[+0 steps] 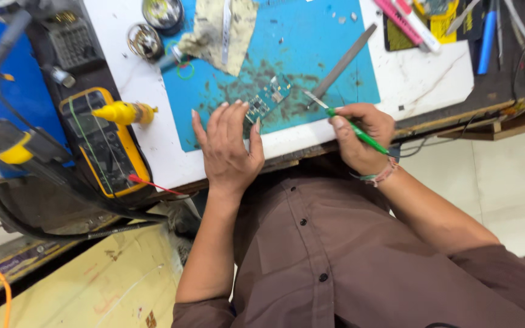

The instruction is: The person cleans a green circuit board using a toothbrush and a liquid from a yellow bottle. They then use a soldering iron to work on specific components on the board, followed by applying a substance from a syringe.

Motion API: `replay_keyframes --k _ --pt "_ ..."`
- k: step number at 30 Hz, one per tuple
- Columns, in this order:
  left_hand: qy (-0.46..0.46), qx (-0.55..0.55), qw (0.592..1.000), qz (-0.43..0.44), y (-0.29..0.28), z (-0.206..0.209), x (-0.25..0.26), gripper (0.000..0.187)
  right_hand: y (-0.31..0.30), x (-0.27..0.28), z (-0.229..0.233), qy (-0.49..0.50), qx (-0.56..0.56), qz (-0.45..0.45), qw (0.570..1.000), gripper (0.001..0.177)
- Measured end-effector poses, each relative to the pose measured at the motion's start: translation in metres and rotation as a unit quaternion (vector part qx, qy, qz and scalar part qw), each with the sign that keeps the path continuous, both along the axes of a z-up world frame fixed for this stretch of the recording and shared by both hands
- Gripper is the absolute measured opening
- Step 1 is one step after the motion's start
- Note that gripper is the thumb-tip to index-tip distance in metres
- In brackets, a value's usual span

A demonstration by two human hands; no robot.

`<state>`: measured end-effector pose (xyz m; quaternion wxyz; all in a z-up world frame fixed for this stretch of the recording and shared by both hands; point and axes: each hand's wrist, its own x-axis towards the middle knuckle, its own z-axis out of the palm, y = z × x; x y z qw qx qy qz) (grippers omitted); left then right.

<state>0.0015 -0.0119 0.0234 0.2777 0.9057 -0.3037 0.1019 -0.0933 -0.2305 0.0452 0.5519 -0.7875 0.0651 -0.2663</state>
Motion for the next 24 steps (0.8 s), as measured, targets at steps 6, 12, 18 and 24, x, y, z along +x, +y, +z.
replay_keyframes --k 6,12,18,24 --pt "-0.007 0.0 1.0 -0.009 -0.002 0.003 0.001 0.042 -0.045 -0.015 -0.035 -0.003 0.036 -0.062 0.997 0.021" --pt "0.001 -0.009 1.0 -0.023 0.0 0.006 0.002 0.042 -0.057 -0.018 -0.034 0.042 -0.034 -0.098 0.994 0.018" --pt "0.013 -0.016 0.999 -0.033 -0.002 0.006 0.006 0.043 -0.053 -0.032 -0.032 0.064 -0.117 -0.046 0.99 0.01" --pt "0.03 -0.014 0.998 -0.045 0.002 0.007 0.004 0.043 -0.11 -0.021 -0.048 0.05 0.009 -0.257 0.965 0.012"
